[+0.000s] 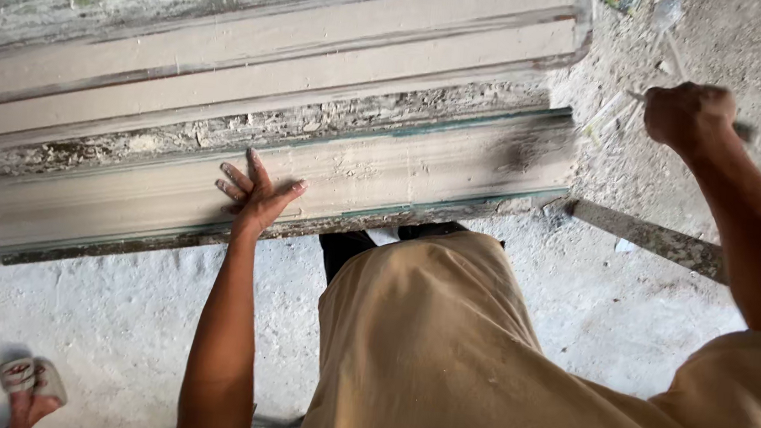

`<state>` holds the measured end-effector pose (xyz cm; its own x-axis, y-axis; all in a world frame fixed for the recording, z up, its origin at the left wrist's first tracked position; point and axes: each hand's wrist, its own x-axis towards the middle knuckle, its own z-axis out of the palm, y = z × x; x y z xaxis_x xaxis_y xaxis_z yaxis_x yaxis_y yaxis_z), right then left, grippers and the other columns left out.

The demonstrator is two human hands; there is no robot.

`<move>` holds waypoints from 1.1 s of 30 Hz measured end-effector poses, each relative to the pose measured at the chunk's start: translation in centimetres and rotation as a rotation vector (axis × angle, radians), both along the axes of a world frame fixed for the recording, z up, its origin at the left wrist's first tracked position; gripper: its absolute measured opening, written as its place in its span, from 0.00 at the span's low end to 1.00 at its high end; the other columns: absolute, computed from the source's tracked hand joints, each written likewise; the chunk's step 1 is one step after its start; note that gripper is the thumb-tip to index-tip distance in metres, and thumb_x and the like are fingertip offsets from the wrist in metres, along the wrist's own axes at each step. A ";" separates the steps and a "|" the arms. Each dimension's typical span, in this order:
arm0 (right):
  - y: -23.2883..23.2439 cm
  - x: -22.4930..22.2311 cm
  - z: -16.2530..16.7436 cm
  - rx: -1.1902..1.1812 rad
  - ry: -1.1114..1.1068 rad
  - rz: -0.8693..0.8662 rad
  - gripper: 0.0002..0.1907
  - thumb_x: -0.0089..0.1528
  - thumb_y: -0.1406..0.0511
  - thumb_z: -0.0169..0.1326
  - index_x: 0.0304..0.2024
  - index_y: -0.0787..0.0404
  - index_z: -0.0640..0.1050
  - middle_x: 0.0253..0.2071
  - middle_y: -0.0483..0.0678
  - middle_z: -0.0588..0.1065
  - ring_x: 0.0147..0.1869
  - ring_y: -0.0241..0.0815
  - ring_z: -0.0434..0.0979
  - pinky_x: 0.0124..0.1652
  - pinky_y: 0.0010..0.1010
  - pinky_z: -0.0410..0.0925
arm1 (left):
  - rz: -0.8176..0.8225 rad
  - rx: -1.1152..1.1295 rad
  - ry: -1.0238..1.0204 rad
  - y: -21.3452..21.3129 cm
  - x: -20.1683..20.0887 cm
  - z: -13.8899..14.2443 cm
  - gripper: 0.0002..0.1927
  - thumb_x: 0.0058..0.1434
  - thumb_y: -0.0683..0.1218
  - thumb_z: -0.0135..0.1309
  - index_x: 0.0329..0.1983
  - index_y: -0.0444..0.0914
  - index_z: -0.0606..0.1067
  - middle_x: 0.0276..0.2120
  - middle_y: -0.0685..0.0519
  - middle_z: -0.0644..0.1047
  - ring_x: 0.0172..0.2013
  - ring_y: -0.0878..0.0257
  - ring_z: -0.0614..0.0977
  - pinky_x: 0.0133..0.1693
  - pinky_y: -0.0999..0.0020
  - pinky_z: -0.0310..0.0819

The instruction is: The person uses a small scraper to remove dried plaster residue from the grooved surfaces of long decorative molding strips laid on a workbench, steadying each strip with the other hand and working along the grooves section by section.

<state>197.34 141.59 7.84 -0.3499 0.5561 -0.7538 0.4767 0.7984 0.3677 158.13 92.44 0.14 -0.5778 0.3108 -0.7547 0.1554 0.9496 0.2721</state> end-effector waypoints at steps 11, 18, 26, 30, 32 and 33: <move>-21.4 -14.5 -5.3 -0.999 1.283 -1.588 0.32 0.70 0.66 0.49 0.71 0.57 0.49 0.46 0.63 0.74 0.42 0.53 0.83 0.41 0.44 0.82 | -0.116 0.276 0.433 5.5 6.1 0.2 0.57 0.56 0.77 0.55 0.79 0.46 0.51 0.79 0.39 0.42 0.75 0.35 0.39 0.69 0.29 0.34; -28.5 -22.7 -7.1 -0.836 1.562 -1.690 0.18 0.72 0.65 0.50 0.60 0.69 0.63 0.42 0.61 0.74 0.37 0.48 0.72 0.31 0.37 0.68 | -0.059 0.485 -0.435 11.9 7.0 2.7 0.32 0.68 0.57 0.49 0.73 0.44 0.64 0.48 0.37 0.79 0.35 0.43 0.83 0.36 0.50 0.75; -32.1 -8.7 -7.7 -0.764 1.316 -1.574 0.26 0.70 0.58 0.46 0.67 0.63 0.64 0.47 0.55 0.78 0.46 0.42 0.80 0.46 0.32 0.76 | -1.161 0.561 0.649 7.1 -0.7 3.8 0.24 0.65 0.54 0.56 0.65 0.52 0.74 0.37 0.45 0.79 0.25 0.47 0.82 0.26 0.52 0.78; -37.4 -0.6 -9.2 -0.565 1.387 -1.788 0.23 0.69 0.59 0.50 0.63 0.65 0.69 0.42 0.54 0.80 0.43 0.39 0.79 0.44 0.30 0.74 | -1.413 0.468 0.599 11.8 1.8 4.6 0.24 0.66 0.56 0.54 0.65 0.50 0.73 0.37 0.42 0.79 0.21 0.47 0.82 0.22 0.50 0.78; -39.9 1.6 -10.1 -0.491 1.374 -1.915 0.21 0.70 0.60 0.50 0.61 0.65 0.70 0.43 0.53 0.80 0.42 0.40 0.77 0.42 0.31 0.73 | -1.483 0.509 0.594 17.8 6.3 4.6 0.24 0.67 0.57 0.53 0.65 0.50 0.73 0.34 0.42 0.80 0.21 0.46 0.82 0.23 0.51 0.78; -40.9 2.2 -10.6 -0.491 1.397 -1.956 0.20 0.70 0.60 0.50 0.60 0.65 0.70 0.43 0.52 0.79 0.42 0.39 0.78 0.42 0.31 0.73 | -1.512 0.580 0.637 21.6 9.0 4.3 0.23 0.68 0.57 0.53 0.65 0.50 0.73 0.32 0.42 0.80 0.22 0.45 0.82 0.24 0.51 0.78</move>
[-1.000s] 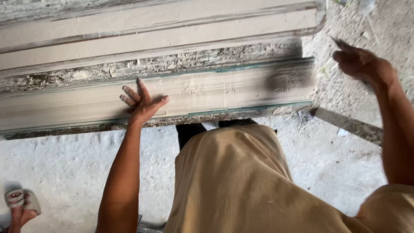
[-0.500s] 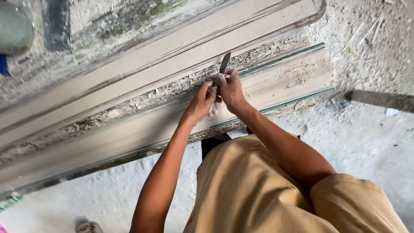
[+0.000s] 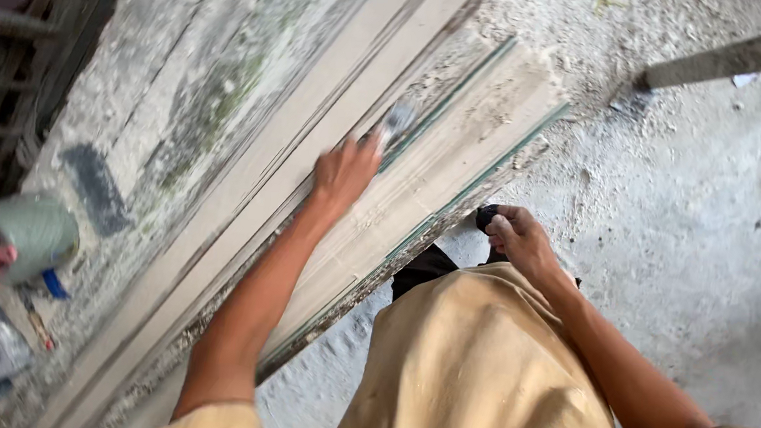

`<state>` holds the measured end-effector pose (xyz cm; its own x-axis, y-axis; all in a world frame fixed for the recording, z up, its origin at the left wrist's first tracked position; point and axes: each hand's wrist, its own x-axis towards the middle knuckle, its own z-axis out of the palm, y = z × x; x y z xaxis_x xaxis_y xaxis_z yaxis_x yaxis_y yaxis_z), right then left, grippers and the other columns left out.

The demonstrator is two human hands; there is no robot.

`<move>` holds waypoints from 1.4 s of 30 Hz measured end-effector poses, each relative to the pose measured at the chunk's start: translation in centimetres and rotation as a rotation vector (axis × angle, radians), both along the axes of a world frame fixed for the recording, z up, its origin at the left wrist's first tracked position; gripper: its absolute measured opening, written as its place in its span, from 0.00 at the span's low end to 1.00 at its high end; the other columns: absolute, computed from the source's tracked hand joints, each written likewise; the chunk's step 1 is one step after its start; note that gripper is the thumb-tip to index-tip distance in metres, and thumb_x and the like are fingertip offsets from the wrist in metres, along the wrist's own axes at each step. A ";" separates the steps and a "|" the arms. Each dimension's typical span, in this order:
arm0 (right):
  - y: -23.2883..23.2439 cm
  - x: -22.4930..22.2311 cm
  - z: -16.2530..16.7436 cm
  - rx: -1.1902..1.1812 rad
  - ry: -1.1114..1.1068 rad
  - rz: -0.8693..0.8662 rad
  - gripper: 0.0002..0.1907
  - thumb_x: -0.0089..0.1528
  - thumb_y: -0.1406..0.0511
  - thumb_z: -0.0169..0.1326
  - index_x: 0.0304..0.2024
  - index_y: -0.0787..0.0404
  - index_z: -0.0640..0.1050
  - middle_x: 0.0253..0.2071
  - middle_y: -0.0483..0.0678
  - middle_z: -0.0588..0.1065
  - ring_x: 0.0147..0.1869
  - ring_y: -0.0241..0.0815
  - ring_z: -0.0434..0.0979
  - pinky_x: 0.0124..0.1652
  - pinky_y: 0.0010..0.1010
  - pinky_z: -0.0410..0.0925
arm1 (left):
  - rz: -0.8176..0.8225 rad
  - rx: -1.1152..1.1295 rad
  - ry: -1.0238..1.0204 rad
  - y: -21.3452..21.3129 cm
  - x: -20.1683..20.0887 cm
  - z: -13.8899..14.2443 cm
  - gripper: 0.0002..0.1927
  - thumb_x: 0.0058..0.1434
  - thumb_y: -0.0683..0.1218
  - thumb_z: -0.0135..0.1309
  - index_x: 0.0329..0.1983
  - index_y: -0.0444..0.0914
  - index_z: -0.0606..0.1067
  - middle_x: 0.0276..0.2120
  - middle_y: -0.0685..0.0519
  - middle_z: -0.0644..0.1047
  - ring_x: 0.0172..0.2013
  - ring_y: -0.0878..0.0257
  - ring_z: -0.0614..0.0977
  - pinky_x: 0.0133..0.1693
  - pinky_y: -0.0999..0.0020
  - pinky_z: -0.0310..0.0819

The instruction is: The person uses a small scraper to remove dried plaster residue from the grooved surfaces of long decorative molding strips laid on a workbench, steadying each strip with the other hand and working along the grooves section by section.

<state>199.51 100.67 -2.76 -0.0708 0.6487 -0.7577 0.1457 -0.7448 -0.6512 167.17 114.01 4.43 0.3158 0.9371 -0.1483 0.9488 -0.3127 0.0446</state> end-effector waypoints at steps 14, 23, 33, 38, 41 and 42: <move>-4.8 7.8 -2.2 -0.003 -0.016 -0.269 0.18 0.70 0.63 0.51 0.60 0.66 0.71 0.41 0.48 0.78 0.41 0.36 0.76 0.43 0.29 0.73 | -0.178 -0.055 0.122 -1.8 -0.7 1.1 0.24 0.64 0.59 0.55 0.64 0.54 0.76 0.28 0.47 0.77 0.17 0.53 0.80 0.18 0.54 0.75; 0.4 3.7 0.9 0.095 -0.082 0.045 0.19 0.69 0.62 0.51 0.59 0.66 0.72 0.42 0.47 0.79 0.42 0.33 0.78 0.44 0.27 0.72 | -0.244 -0.104 0.114 10.7 6.5 -0.7 0.23 0.67 0.58 0.54 0.63 0.49 0.74 0.31 0.44 0.80 0.27 0.48 0.84 0.26 0.51 0.79; -3.2 7.8 -0.3 0.018 -0.167 -0.125 0.21 0.69 0.62 0.50 0.61 0.66 0.71 0.44 0.51 0.80 0.44 0.37 0.79 0.44 0.29 0.73 | -0.082 -0.095 -0.036 0.5 1.3 0.9 0.24 0.65 0.58 0.54 0.65 0.53 0.73 0.31 0.43 0.80 0.26 0.45 0.83 0.26 0.48 0.78; -0.6 4.4 2.2 0.156 -0.229 0.149 0.21 0.70 0.59 0.50 0.61 0.64 0.72 0.45 0.50 0.80 0.46 0.38 0.81 0.46 0.31 0.73 | -0.117 -0.179 0.100 13.9 14.4 1.9 0.13 0.72 0.54 0.47 0.54 0.46 0.76 0.30 0.46 0.81 0.30 0.49 0.85 0.27 0.52 0.77; 1.9 3.1 3.6 0.195 0.036 -0.017 0.22 0.70 0.58 0.49 0.61 0.64 0.72 0.44 0.53 0.79 0.46 0.42 0.80 0.46 0.38 0.74 | -0.033 -0.104 -0.278 15.4 17.9 3.0 0.20 0.68 0.56 0.50 0.59 0.43 0.71 0.25 0.47 0.80 0.22 0.54 0.82 0.21 0.58 0.76; 2.6 3.0 3.7 0.095 0.125 -0.147 0.22 0.70 0.56 0.46 0.62 0.60 0.70 0.43 0.51 0.80 0.44 0.42 0.80 0.46 0.37 0.74 | -0.001 -0.209 -0.334 14.1 18.5 3.2 0.21 0.70 0.55 0.48 0.62 0.42 0.68 0.25 0.48 0.79 0.22 0.54 0.81 0.21 0.58 0.75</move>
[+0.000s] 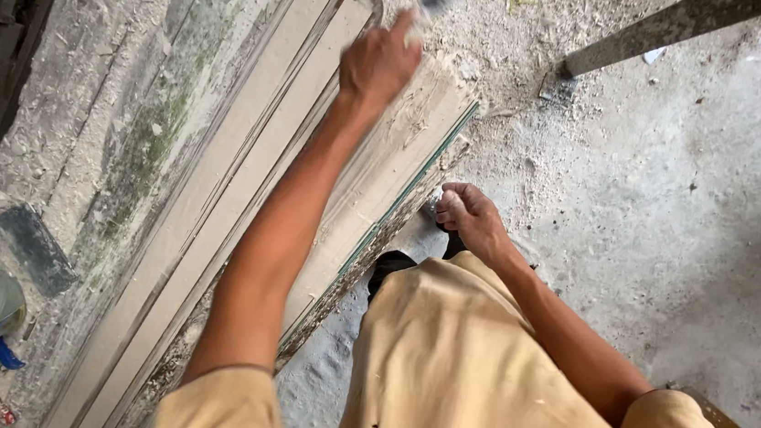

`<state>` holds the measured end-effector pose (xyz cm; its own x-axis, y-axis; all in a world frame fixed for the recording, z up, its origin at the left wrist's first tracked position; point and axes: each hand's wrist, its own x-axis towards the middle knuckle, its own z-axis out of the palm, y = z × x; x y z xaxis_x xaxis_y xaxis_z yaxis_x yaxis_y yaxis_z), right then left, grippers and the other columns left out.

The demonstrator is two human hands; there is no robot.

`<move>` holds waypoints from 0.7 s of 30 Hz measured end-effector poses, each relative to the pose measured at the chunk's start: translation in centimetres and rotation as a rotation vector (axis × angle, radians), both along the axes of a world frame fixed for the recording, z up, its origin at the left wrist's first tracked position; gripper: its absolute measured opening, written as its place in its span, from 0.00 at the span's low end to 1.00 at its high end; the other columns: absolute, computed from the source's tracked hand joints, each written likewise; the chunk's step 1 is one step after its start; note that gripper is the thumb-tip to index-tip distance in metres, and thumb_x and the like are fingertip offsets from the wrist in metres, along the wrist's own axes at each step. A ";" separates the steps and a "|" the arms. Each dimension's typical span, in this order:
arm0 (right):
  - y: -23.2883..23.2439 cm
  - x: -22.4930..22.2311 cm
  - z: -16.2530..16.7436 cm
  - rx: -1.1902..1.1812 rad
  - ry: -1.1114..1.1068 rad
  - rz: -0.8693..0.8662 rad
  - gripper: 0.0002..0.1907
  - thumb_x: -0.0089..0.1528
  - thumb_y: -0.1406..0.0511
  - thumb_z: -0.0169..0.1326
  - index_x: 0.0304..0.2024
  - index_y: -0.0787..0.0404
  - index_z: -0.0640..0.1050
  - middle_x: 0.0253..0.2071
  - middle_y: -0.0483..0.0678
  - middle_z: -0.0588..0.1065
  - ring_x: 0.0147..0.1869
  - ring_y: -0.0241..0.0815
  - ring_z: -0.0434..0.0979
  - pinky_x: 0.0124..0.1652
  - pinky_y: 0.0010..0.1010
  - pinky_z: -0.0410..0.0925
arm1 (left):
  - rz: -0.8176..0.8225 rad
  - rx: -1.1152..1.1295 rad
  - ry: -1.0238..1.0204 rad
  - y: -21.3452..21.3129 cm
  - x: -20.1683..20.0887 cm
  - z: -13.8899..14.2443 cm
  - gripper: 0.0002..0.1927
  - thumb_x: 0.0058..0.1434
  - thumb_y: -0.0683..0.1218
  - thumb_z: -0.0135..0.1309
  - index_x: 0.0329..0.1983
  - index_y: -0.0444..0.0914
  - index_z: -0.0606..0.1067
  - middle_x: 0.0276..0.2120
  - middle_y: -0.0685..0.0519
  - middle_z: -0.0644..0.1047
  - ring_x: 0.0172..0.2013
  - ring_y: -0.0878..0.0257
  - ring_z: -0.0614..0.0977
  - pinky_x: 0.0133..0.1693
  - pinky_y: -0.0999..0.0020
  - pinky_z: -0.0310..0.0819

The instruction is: The person uses a small scraper to remove dried plaster residue from the grooved surfaces of long decorative molding strips laid on a workbench, steadying each strip with the other hand and working along the grooves section by section.

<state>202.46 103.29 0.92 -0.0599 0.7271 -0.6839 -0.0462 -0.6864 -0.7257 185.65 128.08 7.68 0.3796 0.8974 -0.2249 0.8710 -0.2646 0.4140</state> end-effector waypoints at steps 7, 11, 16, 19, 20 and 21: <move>3.1 1.2 -2.4 0.106 0.446 -0.490 0.26 0.76 0.54 0.40 0.68 0.66 0.65 0.47 0.58 0.79 0.42 0.44 0.80 0.43 0.36 0.77 | 0.109 -0.352 -0.377 -19.5 5.4 -3.4 0.30 0.68 0.57 0.48 0.71 0.45 0.68 0.40 0.44 0.81 0.41 0.44 0.84 0.43 0.50 0.78; 3.3 2.1 -3.0 0.105 0.179 -0.524 0.25 0.73 0.60 0.42 0.69 0.61 0.57 0.47 0.51 0.76 0.41 0.42 0.82 0.36 0.36 0.77 | 0.097 -0.209 -0.482 -23.7 3.5 -6.6 0.22 0.63 0.54 0.59 0.58 0.42 0.74 0.46 0.44 0.80 0.47 0.46 0.82 0.49 0.54 0.77; 3.7 2.6 -1.8 -0.105 0.108 -0.384 0.31 0.72 0.56 0.37 0.77 0.40 0.48 0.31 0.45 0.66 0.25 0.37 0.66 0.23 0.32 0.69 | 0.241 0.000 -0.312 -24.5 -3.8 -9.0 0.15 0.64 0.50 0.61 0.44 0.33 0.79 0.49 0.43 0.78 0.52 0.47 0.78 0.56 0.54 0.71; 4.0 1.5 -1.5 -0.095 0.238 -0.386 0.30 0.74 0.58 0.38 0.78 0.41 0.49 0.33 0.46 0.66 0.29 0.36 0.70 0.27 0.31 0.74 | 0.347 0.132 -0.306 -24.8 -6.8 -9.1 0.21 0.62 0.48 0.60 0.50 0.26 0.76 0.51 0.39 0.75 0.54 0.44 0.75 0.58 0.53 0.66; 4.1 0.8 -1.6 -0.096 0.269 -0.398 0.30 0.75 0.59 0.39 0.78 0.43 0.49 0.34 0.47 0.66 0.31 0.36 0.73 0.30 0.32 0.77 | 0.374 0.103 -0.299 -24.8 -7.3 -8.7 0.19 0.62 0.48 0.61 0.48 0.28 0.77 0.50 0.41 0.76 0.53 0.44 0.75 0.57 0.53 0.66; 4.1 0.2 -1.6 -0.118 0.250 -0.387 0.29 0.74 0.59 0.38 0.77 0.45 0.51 0.36 0.46 0.68 0.30 0.36 0.73 0.28 0.31 0.75 | 0.396 0.082 -0.295 -24.8 -7.7 -8.3 0.17 0.62 0.49 0.61 0.45 0.30 0.78 0.50 0.42 0.77 0.53 0.45 0.75 0.57 0.53 0.66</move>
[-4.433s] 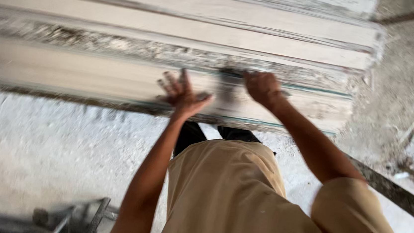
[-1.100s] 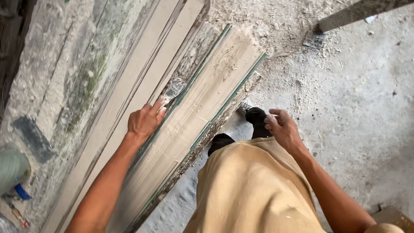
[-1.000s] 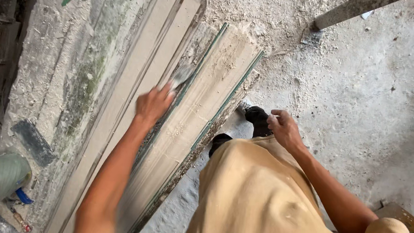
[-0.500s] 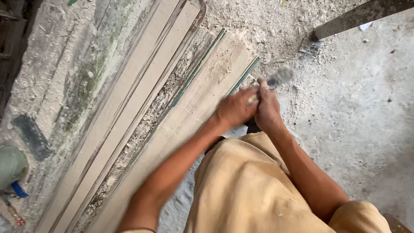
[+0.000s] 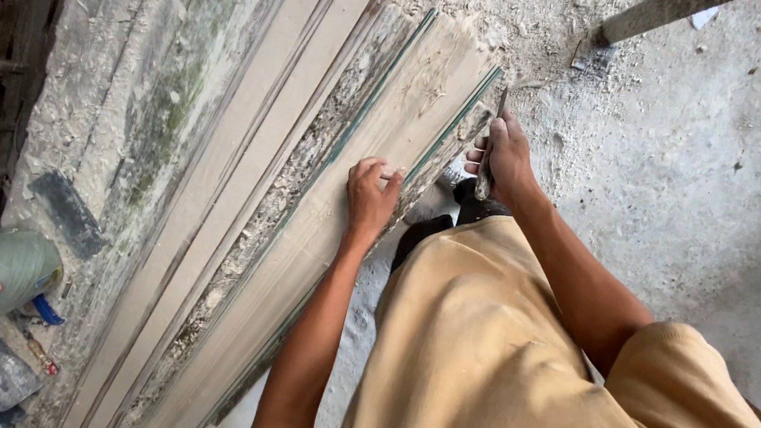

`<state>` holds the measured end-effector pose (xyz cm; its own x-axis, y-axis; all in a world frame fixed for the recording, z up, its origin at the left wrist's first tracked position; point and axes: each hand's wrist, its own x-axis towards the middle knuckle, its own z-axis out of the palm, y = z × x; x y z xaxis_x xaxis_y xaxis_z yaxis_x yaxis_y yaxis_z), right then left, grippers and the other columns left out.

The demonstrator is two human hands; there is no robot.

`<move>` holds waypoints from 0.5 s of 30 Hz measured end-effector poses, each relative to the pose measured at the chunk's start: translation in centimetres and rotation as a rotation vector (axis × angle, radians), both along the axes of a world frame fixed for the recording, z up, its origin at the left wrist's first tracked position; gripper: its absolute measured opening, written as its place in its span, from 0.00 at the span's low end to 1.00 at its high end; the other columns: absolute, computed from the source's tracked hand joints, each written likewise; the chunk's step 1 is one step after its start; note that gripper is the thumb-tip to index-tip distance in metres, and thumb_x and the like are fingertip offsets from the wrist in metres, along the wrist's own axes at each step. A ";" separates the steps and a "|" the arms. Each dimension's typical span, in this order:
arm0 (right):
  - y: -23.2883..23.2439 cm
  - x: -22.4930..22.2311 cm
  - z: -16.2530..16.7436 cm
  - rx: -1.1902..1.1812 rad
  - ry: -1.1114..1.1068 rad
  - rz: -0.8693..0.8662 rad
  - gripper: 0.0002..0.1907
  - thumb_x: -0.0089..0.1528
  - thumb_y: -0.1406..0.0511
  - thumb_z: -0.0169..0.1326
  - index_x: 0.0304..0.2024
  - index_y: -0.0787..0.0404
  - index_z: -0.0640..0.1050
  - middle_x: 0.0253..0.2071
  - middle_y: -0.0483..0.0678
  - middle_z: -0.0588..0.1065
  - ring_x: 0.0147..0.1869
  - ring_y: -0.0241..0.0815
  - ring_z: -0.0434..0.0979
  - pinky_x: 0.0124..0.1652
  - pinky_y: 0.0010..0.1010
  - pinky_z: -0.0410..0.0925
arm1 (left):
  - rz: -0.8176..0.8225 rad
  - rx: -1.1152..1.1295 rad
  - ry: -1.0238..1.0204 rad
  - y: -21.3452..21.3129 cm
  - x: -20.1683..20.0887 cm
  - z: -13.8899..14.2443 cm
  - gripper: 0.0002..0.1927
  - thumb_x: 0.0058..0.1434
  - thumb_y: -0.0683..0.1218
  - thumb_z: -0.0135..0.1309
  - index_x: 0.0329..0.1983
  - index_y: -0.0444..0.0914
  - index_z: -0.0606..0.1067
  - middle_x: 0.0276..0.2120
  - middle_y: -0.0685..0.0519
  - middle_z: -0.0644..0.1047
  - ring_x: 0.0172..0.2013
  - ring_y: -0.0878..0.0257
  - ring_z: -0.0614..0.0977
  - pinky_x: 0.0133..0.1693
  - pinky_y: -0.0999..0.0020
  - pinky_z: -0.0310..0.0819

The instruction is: The person uses a small scraper to remove dried plaster residue from the grooved surfaces of long decorative molding strips laid on a workbench, steadying each strip with the other hand and working along the grooves section by section.

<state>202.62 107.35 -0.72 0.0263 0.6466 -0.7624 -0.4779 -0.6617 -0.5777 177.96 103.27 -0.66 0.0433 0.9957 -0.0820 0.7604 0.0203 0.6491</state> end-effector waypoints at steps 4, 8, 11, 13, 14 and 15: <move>-0.2 -2.3 -0.1 0.023 -0.020 0.056 0.29 0.72 0.61 0.40 0.76 0.48 0.57 0.37 0.45 0.72 0.29 0.34 0.70 0.25 0.27 0.70 | -0.007 -0.056 -0.057 0.4 -0.4 0.7 0.14 0.64 0.49 0.61 0.38 0.33 0.74 0.51 0.45 0.78 0.53 0.46 0.77 0.58 0.53 0.68; 0.4 -1.7 0.3 0.083 0.027 0.086 0.30 0.72 0.61 0.40 0.77 0.49 0.56 0.38 0.48 0.72 0.28 0.32 0.70 0.26 0.26 0.71 | 0.009 0.041 -0.085 1.8 1.1 1.6 0.20 0.60 0.47 0.61 0.52 0.32 0.74 0.51 0.41 0.76 0.53 0.43 0.75 0.58 0.52 0.67; 1.9 1.1 0.5 0.012 -0.134 0.090 0.29 0.72 0.60 0.42 0.76 0.49 0.57 0.36 0.45 0.71 0.24 0.32 0.67 0.23 0.25 0.66 | -0.006 0.069 -0.076 3.4 2.9 2.1 0.21 0.58 0.47 0.62 0.52 0.33 0.74 0.51 0.41 0.75 0.54 0.42 0.75 0.57 0.51 0.67; 3.4 3.4 0.9 0.044 -0.233 0.201 0.27 0.73 0.57 0.39 0.76 0.51 0.60 0.30 0.45 0.69 0.23 0.33 0.65 0.21 0.26 0.64 | -0.013 0.057 -0.055 5.1 4.7 2.2 0.25 0.58 0.48 0.63 0.55 0.33 0.73 0.54 0.40 0.74 0.56 0.42 0.74 0.59 0.51 0.66; 4.2 4.4 1.0 0.057 -0.281 0.258 0.27 0.74 0.55 0.38 0.75 0.52 0.62 0.27 0.45 0.67 0.22 0.33 0.64 0.20 0.27 0.63 | -0.009 0.031 -0.034 6.2 5.7 2.3 0.28 0.58 0.49 0.63 0.58 0.33 0.72 0.56 0.40 0.74 0.57 0.42 0.73 0.61 0.50 0.64; 5.0 5.5 1.2 0.030 -0.345 0.379 0.27 0.75 0.52 0.37 0.74 0.53 0.64 0.26 0.44 0.67 0.22 0.34 0.64 0.21 0.28 0.63 | -0.007 0.001 -0.013 7.3 6.9 2.4 0.31 0.58 0.50 0.63 0.61 0.32 0.71 0.58 0.39 0.73 0.59 0.41 0.72 0.62 0.50 0.63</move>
<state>208.09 112.33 0.45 0.0328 0.6809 -0.7317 0.0137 -0.7323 -0.6808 184.84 110.55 1.73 0.0514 0.9954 -0.0803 0.7517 0.0144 0.6593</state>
